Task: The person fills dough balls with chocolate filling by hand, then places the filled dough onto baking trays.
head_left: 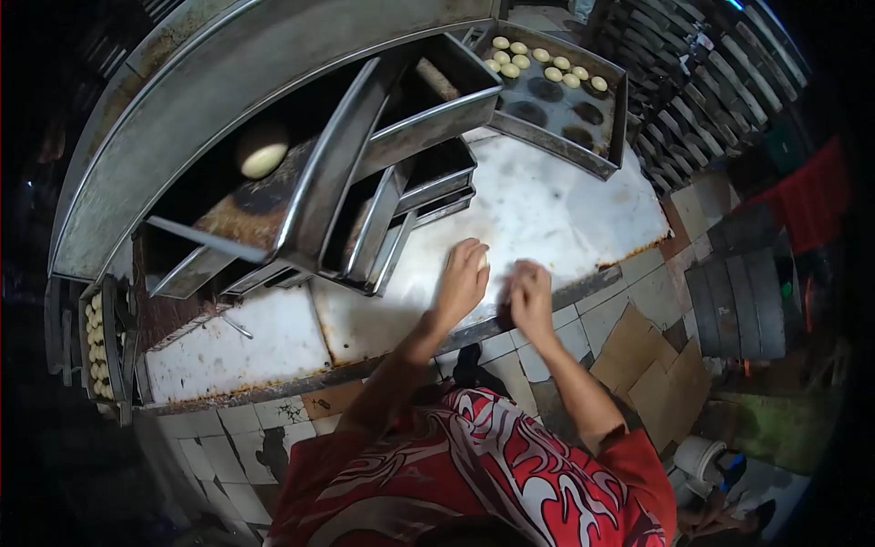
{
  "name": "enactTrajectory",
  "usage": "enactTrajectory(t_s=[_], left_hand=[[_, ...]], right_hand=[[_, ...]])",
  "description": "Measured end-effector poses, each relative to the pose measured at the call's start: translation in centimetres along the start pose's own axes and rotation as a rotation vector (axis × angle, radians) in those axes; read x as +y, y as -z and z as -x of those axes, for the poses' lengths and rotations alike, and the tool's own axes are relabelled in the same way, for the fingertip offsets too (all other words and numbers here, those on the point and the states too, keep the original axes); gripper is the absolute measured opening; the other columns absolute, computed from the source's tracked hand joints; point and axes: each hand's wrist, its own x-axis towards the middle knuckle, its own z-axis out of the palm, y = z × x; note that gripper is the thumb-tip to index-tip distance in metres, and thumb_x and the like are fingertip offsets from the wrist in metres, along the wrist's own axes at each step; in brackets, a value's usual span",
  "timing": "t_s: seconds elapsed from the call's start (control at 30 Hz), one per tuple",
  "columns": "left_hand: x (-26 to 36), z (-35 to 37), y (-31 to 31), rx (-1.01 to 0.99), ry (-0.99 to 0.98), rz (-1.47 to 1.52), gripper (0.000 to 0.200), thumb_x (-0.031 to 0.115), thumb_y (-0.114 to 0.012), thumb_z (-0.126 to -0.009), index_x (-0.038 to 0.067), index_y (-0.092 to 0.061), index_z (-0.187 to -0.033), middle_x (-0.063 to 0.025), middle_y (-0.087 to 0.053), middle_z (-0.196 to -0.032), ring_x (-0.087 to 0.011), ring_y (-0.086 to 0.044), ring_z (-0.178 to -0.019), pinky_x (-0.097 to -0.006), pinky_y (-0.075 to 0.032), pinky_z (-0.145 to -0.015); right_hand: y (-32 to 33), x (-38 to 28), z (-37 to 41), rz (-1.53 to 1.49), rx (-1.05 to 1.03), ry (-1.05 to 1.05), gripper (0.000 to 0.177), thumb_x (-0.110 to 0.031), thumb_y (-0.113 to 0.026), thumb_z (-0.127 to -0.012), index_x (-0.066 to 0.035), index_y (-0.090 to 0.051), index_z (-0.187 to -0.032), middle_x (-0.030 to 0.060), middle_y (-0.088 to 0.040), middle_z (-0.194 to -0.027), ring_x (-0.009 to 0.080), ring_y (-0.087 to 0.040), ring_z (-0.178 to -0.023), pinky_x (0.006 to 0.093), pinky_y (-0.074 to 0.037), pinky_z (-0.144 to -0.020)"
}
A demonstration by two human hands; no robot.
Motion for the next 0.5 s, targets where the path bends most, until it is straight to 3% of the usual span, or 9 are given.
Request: enactTrajectory(t_s=[0.07,0.13,0.17,0.23,0.27,0.33,0.43,0.5], left_hand=[[0.2,0.1,0.4,-0.123,-0.244,-0.499,0.043,0.007,-0.062,-0.076,0.002,-0.049,-0.117,-0.0169,-0.047,-0.124,-0.0351,-0.041,-0.119,-0.0397,-0.035,-0.099],[1.8,0.8,3.3,-0.045,-0.153,-0.419,0.045,0.006,-0.062,-0.076,0.002,-0.049,-0.119,-0.0164,-0.047,-0.125,-0.0355,-0.041,-0.120,-0.0412,-0.034,-0.099],[2.2,1.9,5.0,0.021,-0.078,-0.324,0.046,0.005,-0.062,-0.076,0.002,-0.049,-0.121,-0.0159,-0.048,-0.125,-0.0359,-0.041,-0.120,-0.0428,-0.034,-0.100],[1.2,5.1,7.7,0.137,0.056,-0.254,0.042,0.004,-0.062,-0.075,0.002,-0.052,-0.116,-0.0164,-0.054,-0.117,-0.0364,-0.048,-0.114,-0.0476,-0.036,-0.097],[1.1,6.7,9.3,0.145,0.111,-0.296,0.038,0.004,-0.062,-0.075,0.002,-0.054,-0.112,-0.0163,-0.056,-0.113,-0.0360,-0.050,-0.110,-0.0478,-0.038,-0.096],[1.4,10.2,11.3,0.143,0.182,-0.371,0.030,0.003,-0.062,-0.075,0.001,-0.057,-0.105,-0.0160,-0.059,-0.106,-0.0355,-0.054,-0.104,-0.0464,-0.040,-0.094],[1.5,12.8,11.4,0.102,0.193,-0.339,0.026,0.003,-0.062,-0.075,0.001,-0.058,-0.101,-0.0157,-0.060,-0.102,-0.0346,-0.055,-0.100,-0.0439,-0.042,-0.092],[1.8,12.8,10.8,0.058,0.184,-0.263,0.026,0.003,-0.063,-0.075,0.001,-0.058,-0.101,-0.0155,-0.060,-0.101,-0.0340,-0.055,-0.100,-0.0430,-0.041,-0.092]], right_hand=[[-1.6,2.8,-4.6,-0.079,0.059,-0.073,0.018,-0.008,-0.051,-0.083,0.001,-0.062,-0.093,0.0204,-0.057,-0.104,0.0361,-0.051,-0.098,0.0413,-0.038,-0.089],[-4.5,1.5,-7.2,-0.293,-0.051,-0.109,0.018,-0.009,-0.049,-0.086,0.002,-0.061,-0.093,0.0202,-0.060,-0.094,0.0355,-0.055,-0.091,0.0387,-0.043,-0.083],[-6.9,1.2,-6.8,-0.390,-0.108,-0.041,0.015,-0.009,-0.051,-0.085,0.002,-0.061,-0.090,0.0198,-0.061,-0.093,0.0349,-0.055,-0.090,0.0382,-0.044,-0.081],[-8.0,0.0,-5.2,-0.267,-0.448,0.282,0.011,-0.010,-0.056,-0.083,0.000,-0.060,-0.085,0.0170,-0.060,-0.092,0.0336,-0.055,-0.090,0.0388,-0.045,-0.079],[-7.2,0.1,-4.6,-0.274,-0.463,0.297,0.011,-0.010,-0.056,-0.083,0.000,-0.060,-0.085,0.0170,-0.060,-0.092,0.0336,-0.055,-0.090,0.0388,-0.045,-0.079],[-3.9,2.0,-4.4,-0.084,-0.459,0.571,0.009,-0.012,-0.061,-0.079,-0.003,-0.060,-0.081,0.0138,-0.060,-0.091,0.0327,-0.054,-0.091,0.0412,-0.044,-0.077],[-4.1,3.3,-9.9,0.119,-0.274,0.410,0.013,-0.013,-0.063,-0.076,-0.005,-0.056,-0.070,0.0117,-0.055,-0.080,0.0318,-0.048,-0.078,0.0448,-0.037,-0.067],[-7.5,2.1,-12.0,0.097,-0.071,0.318,0.018,-0.014,-0.062,-0.077,-0.004,-0.053,-0.064,0.0125,-0.052,-0.073,0.0325,-0.046,-0.072,0.0442,-0.036,-0.065]])
